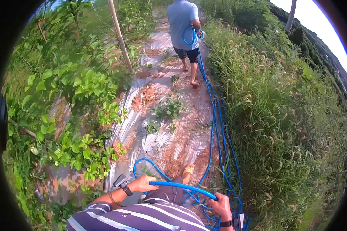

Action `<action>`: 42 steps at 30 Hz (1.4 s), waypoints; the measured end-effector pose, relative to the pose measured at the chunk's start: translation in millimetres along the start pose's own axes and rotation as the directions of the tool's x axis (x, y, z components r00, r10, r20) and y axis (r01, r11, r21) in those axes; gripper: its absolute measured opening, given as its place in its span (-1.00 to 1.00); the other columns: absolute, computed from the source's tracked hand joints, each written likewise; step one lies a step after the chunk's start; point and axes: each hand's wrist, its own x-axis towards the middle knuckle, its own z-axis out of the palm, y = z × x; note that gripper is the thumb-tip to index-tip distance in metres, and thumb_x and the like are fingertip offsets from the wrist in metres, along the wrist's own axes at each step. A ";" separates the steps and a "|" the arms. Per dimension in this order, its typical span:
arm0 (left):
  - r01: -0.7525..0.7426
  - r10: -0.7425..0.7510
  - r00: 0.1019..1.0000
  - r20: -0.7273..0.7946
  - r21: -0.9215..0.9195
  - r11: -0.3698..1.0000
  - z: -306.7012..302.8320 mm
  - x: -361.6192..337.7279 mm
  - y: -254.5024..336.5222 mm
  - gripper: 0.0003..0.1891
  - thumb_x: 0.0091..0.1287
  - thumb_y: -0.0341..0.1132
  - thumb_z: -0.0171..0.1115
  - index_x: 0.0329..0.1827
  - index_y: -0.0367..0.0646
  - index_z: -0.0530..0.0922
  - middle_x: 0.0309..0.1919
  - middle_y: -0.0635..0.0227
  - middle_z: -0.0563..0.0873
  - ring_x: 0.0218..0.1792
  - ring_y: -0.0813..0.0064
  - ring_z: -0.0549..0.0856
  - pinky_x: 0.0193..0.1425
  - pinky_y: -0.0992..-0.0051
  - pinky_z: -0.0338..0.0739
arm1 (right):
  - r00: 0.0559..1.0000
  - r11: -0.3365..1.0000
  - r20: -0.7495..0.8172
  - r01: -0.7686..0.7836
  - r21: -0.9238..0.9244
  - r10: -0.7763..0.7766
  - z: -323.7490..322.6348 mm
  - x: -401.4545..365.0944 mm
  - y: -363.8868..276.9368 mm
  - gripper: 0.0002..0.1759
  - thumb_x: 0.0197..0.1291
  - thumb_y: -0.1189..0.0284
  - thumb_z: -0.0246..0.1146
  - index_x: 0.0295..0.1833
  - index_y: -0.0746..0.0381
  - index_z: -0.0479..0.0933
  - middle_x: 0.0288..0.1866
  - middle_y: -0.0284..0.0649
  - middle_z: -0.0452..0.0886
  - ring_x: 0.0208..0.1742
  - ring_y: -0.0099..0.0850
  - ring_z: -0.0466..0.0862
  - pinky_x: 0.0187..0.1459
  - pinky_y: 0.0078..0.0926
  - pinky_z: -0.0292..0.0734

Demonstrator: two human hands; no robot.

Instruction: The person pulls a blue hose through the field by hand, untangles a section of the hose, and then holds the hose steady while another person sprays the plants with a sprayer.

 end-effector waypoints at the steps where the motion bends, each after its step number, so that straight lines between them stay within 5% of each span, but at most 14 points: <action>1: 0.009 -0.009 1.000 0.005 -0.007 1.000 -17.2 16.5 -3.2 -0.73 0.26 -0.16 0.42 -0.25 -0.22 0.64 -0.54 0.23 0.65 -0.47 0.47 0.64 -0.34 0.35 0.50 | 0.997 0.991 -0.004 0.081 -0.102 -0.081 -3.3 34.9 -15.8 -0.71 0.03 0.30 0.44 -0.44 0.34 0.61 -0.63 -0.18 0.55 -0.51 -0.55 0.55 -0.44 -0.38 0.45; 6: 0.026 -0.024 0.995 -0.093 0.019 0.999 -102.2 89.6 -12.1 -0.73 0.28 -0.17 0.40 -0.28 -0.22 0.63 -0.48 0.12 0.63 -0.41 0.39 0.63 -0.27 0.35 0.49 | 0.985 0.949 0.023 0.171 -0.266 -0.171 -40.6 168.3 -116.8 -0.69 0.03 0.28 0.47 -0.39 0.32 0.61 -0.58 -0.05 0.56 -0.54 -0.26 0.59 -0.40 -0.26 0.49; 10: 0.143 -0.155 0.982 -0.106 -0.109 0.984 -172.1 126.7 18.2 -0.75 0.27 -0.20 0.43 -0.27 -0.22 0.66 -0.54 0.32 0.63 -0.46 0.55 0.60 -0.33 0.39 0.49 | 0.961 0.936 0.010 0.273 -0.222 -0.278 -64.7 226.3 -179.3 -0.75 0.07 0.37 0.47 -0.38 0.33 0.59 -0.57 -0.10 0.58 -0.55 -0.39 0.58 -0.44 -0.32 0.47; 12: 0.126 -0.141 0.978 -0.152 -0.107 0.986 -198.2 138.2 33.3 -0.75 0.26 -0.20 0.44 -0.30 -0.22 0.64 -0.54 0.30 0.66 -0.48 0.53 0.64 -0.35 0.37 0.51 | 0.978 0.959 0.054 0.209 -0.193 -0.202 -75.3 242.9 -211.6 -0.68 0.07 0.29 0.46 -0.41 0.32 0.56 -0.56 0.02 0.57 -0.53 -0.16 0.61 -0.40 -0.23 0.50; 21: 0.118 -0.180 0.952 -0.247 -0.246 0.962 -285.9 225.4 59.9 -0.75 0.26 -0.21 0.47 -0.29 -0.24 0.68 -0.53 0.40 0.65 -0.43 0.64 0.58 -0.32 0.46 0.50 | 0.961 0.940 0.086 0.275 -0.204 -0.263 -110.2 370.8 -306.0 -0.73 0.07 0.32 0.46 -0.39 0.31 0.61 -0.55 -0.03 0.62 -0.53 -0.28 0.65 -0.41 -0.30 0.52; 31: 0.131 -0.164 0.935 -0.315 -0.122 0.984 -430.4 442.6 55.4 -0.71 0.27 -0.15 0.41 -0.24 -0.24 0.65 -0.47 0.23 0.68 -0.41 0.48 0.63 -0.27 0.36 0.52 | 0.949 0.933 0.075 0.316 -0.173 -0.308 -139.2 641.8 -383.1 -0.80 0.09 0.36 0.39 -0.32 0.30 0.67 -0.53 0.00 0.66 -0.48 -0.21 0.72 -0.35 -0.27 0.57; 36: 0.139 -0.213 0.920 -0.328 -0.235 0.962 -505.7 514.4 78.5 -0.70 0.25 -0.15 0.42 -0.27 -0.24 0.64 -0.50 0.23 0.69 -0.44 0.47 0.66 -0.30 0.34 0.53 | 0.951 0.944 0.132 0.296 -0.145 -0.278 -173.3 726.2 -457.5 -0.77 0.11 0.33 0.42 -0.28 0.30 0.68 -0.55 -0.07 0.63 -0.51 -0.30 0.68 -0.37 -0.32 0.55; 42: 0.173 -0.188 0.897 -0.400 -0.075 0.982 -562.4 580.8 55.1 -0.61 0.22 -0.05 0.42 -0.31 -0.28 0.62 -0.48 0.08 0.69 -0.46 0.27 0.67 -0.32 0.29 0.52 | 0.922 0.907 0.206 0.369 -0.204 -0.329 -191.9 819.8 -522.0 -0.78 0.11 0.32 0.44 -0.28 0.27 0.68 -0.56 -0.10 0.63 -0.51 -0.28 0.68 -0.37 -0.31 0.55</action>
